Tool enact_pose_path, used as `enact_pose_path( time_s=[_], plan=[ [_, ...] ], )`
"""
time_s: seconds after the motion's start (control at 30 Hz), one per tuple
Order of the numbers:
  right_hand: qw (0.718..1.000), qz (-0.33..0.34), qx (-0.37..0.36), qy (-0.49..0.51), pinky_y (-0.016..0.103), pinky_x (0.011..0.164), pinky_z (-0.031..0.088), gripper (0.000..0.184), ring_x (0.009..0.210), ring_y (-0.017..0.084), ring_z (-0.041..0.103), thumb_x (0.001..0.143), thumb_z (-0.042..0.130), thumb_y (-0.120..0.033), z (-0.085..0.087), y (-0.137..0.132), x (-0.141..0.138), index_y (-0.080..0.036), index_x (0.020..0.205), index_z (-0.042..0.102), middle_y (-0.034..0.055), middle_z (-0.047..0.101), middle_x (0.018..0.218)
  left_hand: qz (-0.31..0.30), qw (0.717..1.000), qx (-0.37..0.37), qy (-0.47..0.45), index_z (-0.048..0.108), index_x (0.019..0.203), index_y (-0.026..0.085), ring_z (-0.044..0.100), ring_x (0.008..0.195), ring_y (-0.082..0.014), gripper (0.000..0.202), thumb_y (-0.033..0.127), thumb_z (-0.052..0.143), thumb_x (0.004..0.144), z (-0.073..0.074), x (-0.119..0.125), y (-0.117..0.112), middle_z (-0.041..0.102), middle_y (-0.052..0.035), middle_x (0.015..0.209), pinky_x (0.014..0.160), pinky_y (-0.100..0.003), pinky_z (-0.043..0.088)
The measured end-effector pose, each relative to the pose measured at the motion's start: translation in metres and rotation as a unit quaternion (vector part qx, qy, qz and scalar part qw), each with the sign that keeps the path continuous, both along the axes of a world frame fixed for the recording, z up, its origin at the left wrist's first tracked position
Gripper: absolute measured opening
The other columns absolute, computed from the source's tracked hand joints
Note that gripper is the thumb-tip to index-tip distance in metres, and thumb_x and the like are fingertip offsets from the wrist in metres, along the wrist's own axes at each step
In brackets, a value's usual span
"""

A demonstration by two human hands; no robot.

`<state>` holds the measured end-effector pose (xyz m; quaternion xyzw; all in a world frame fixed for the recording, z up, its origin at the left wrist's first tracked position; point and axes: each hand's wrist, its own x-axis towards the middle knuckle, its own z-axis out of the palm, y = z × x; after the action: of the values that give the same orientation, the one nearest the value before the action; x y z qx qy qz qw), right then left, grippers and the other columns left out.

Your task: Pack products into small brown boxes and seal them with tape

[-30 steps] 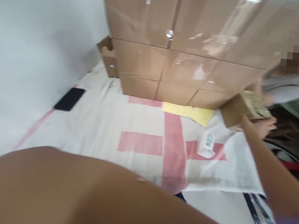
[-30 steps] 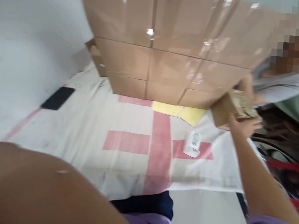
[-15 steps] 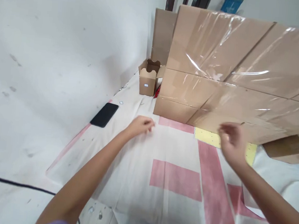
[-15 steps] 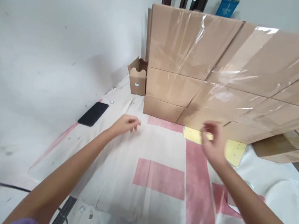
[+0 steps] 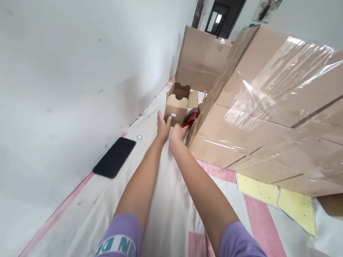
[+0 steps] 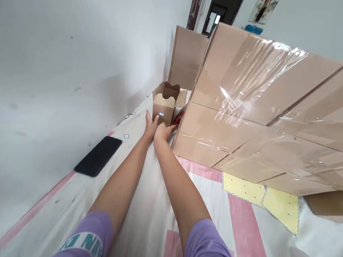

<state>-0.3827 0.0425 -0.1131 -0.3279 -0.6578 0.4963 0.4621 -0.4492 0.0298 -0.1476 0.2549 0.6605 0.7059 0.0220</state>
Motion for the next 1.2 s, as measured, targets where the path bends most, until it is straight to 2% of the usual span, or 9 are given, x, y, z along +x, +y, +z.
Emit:
enact_pose_path(
  time_s=[0.13, 0.23, 0.37, 0.57, 0.7, 0.87, 0.97, 1.1, 1.2],
  plan=[
    [0.989, -0.125, -0.082, -0.015, 0.052, 0.126, 0.021, 0.072, 0.151, 0.027, 0.033, 0.081, 0.047, -0.018, -0.011, 0.02, -0.012, -0.009, 0.152, 0.034, 0.0179, 0.051, 0.148, -0.03, 0.999, -0.002, 0.016, 0.008, 0.16, 0.021, 0.029, 0.152, -0.0234, 0.089, 0.053, 0.057, 0.093, -0.019, -0.019, 0.007, 0.027, -0.0167, 0.165, 0.125, -0.039, 0.024],
    [0.981, -0.158, -0.107, -0.019, 0.045, 0.124, 0.027, 0.075, 0.147, 0.024, 0.04, 0.079, 0.051, -0.019, -0.011, 0.026, -0.018, -0.01, 0.152, 0.034, 0.0166, 0.05, 0.15, -0.022, 0.999, -0.02, 0.025, 0.023, 0.158, 0.02, 0.037, 0.147, -0.0259, 0.079, 0.049, 0.059, 0.093, -0.023, -0.026, 0.012, 0.04, -0.0174, 0.154, 0.124, -0.041, 0.026],
    [0.974, -0.18, -0.131, -0.035, 0.044, 0.121, 0.033, 0.074, 0.143, 0.024, 0.046, 0.079, 0.046, -0.016, -0.001, 0.039, -0.028, -0.011, 0.152, 0.035, 0.0178, 0.047, 0.152, -0.008, 0.999, -0.029, 0.036, 0.048, 0.144, 0.02, 0.033, 0.148, -0.0277, 0.053, 0.043, 0.051, 0.096, -0.023, -0.03, 0.012, 0.042, -0.0169, 0.152, 0.126, -0.044, 0.021],
    [0.971, -0.182, -0.124, -0.098, 0.067, 0.119, 0.019, 0.078, 0.144, 0.037, 0.04, 0.073, 0.062, -0.019, 0.004, 0.043, -0.03, -0.022, 0.148, 0.04, 0.0192, 0.048, 0.149, -0.011, 0.999, -0.002, 0.038, 0.051, 0.141, 0.018, 0.048, 0.137, -0.0255, 0.05, 0.045, 0.045, 0.098, -0.022, -0.036, 0.006, 0.055, -0.0153, 0.142, 0.119, -0.042, 0.034],
    [0.98, -0.147, -0.073, -0.112, 0.066, 0.118, 0.021, 0.078, 0.141, 0.038, 0.04, 0.071, 0.066, -0.019, 0.009, 0.037, -0.024, -0.02, 0.144, 0.041, 0.0195, 0.048, 0.147, 0.039, 0.999, 0.014, 0.032, 0.061, 0.131, 0.021, 0.055, 0.13, -0.0252, 0.051, 0.055, 0.053, 0.094, -0.013, -0.037, 0.001, 0.058, -0.0136, 0.129, 0.115, -0.041, 0.04],
    [0.994, -0.044, -0.015, -0.096, 0.049, 0.107, 0.044, 0.046, 0.113, 0.029, 0.06, 0.074, 0.064, -0.023, 0.013, 0.006, -0.014, -0.022, 0.119, 0.057, 0.0082, 0.065, 0.118, 0.228, 0.972, 0.051, 0.019, 0.065, 0.108, 0.019, 0.061, 0.114, -0.0233, 0.046, 0.057, 0.044, 0.095, 0.009, -0.031, -0.03, 0.067, -0.0113, 0.112, 0.103, -0.037, 0.046],
    [0.994, 0.026, 0.074, -0.073, 0.043, 0.11, 0.042, 0.048, 0.118, 0.027, 0.054, 0.069, 0.066, -0.018, 0.015, -0.022, -0.003, -0.021, 0.116, 0.058, 0.009, 0.058, 0.124, 0.342, 0.938, 0.058, -0.001, 0.059, 0.081, 0.02, 0.061, 0.091, -0.0216, 0.042, 0.054, 0.039, 0.096, 0.029, -0.033, -0.055, 0.063, -0.0043, 0.082, 0.086, -0.035, 0.049],
    [0.98, 0.126, 0.154, -0.028, 0.044, 0.115, 0.039, 0.066, 0.128, 0.028, 0.047, 0.071, 0.062, -0.012, 0.039, -0.045, 0.03, -0.019, 0.136, 0.05, 0.0139, 0.042, 0.135, 0.374, 0.925, 0.066, 0.003, 0.046, 0.063, 0.022, 0.048, 0.069, -0.0163, 0.039, 0.046, 0.04, 0.094, 0.08, -0.021, -0.084, 0.046, 0.0029, 0.062, 0.066, -0.031, 0.044],
    [0.961, 0.188, 0.202, 0.006, 0.039, 0.113, 0.043, 0.07, 0.125, 0.025, 0.05, 0.073, 0.061, -0.013, 0.073, -0.061, 0.072, -0.018, 0.141, 0.048, 0.0127, 0.042, 0.132, 0.367, 0.928, 0.065, -0.012, 0.053, 0.072, 0.021, 0.051, 0.077, -0.0163, 0.033, 0.04, 0.039, 0.096, 0.128, 0.016, -0.111, 0.055, 0.0021, 0.077, 0.067, -0.03, 0.045]
  ],
)
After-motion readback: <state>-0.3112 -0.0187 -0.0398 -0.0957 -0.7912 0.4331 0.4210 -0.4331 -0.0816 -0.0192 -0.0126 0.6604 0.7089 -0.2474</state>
